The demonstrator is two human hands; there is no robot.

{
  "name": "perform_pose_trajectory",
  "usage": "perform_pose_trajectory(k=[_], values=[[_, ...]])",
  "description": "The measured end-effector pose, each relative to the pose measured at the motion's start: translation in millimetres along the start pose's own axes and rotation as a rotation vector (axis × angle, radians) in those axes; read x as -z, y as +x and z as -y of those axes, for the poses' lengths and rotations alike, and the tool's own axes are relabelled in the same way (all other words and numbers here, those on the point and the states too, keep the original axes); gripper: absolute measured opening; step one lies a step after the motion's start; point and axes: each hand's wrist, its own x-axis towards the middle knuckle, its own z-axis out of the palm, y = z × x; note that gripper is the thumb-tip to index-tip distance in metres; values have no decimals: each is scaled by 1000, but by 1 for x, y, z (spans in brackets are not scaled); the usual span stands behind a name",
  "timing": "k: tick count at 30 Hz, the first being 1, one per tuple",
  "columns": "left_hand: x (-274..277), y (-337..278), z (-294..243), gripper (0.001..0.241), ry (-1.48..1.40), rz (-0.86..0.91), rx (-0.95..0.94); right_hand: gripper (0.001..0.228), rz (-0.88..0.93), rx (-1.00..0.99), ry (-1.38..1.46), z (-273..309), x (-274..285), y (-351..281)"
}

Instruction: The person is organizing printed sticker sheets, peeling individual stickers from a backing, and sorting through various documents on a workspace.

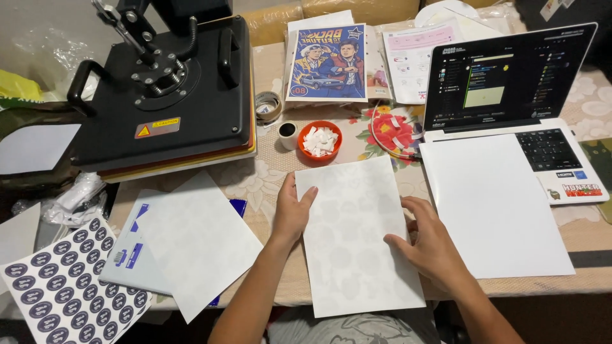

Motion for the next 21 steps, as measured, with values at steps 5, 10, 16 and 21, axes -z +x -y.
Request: perform_pose_trajectory(k=[5, 10, 16, 21], values=[[-24, -4, -42, 42, 379, 23, 21, 79, -112, 47, -294, -13, -8, 9], [-27, -4, -53, 54, 572, 96, 57, 74, -246, 167, -466, 0, -4, 4], [-18, 15, -49, 56, 696, 144, -19, 39, -234, 298, -116, -5, 3, 38], [-11, 32, -44, 59, 769, 170, -88, 18, -190, 294, 106, -1, 0, 73]])
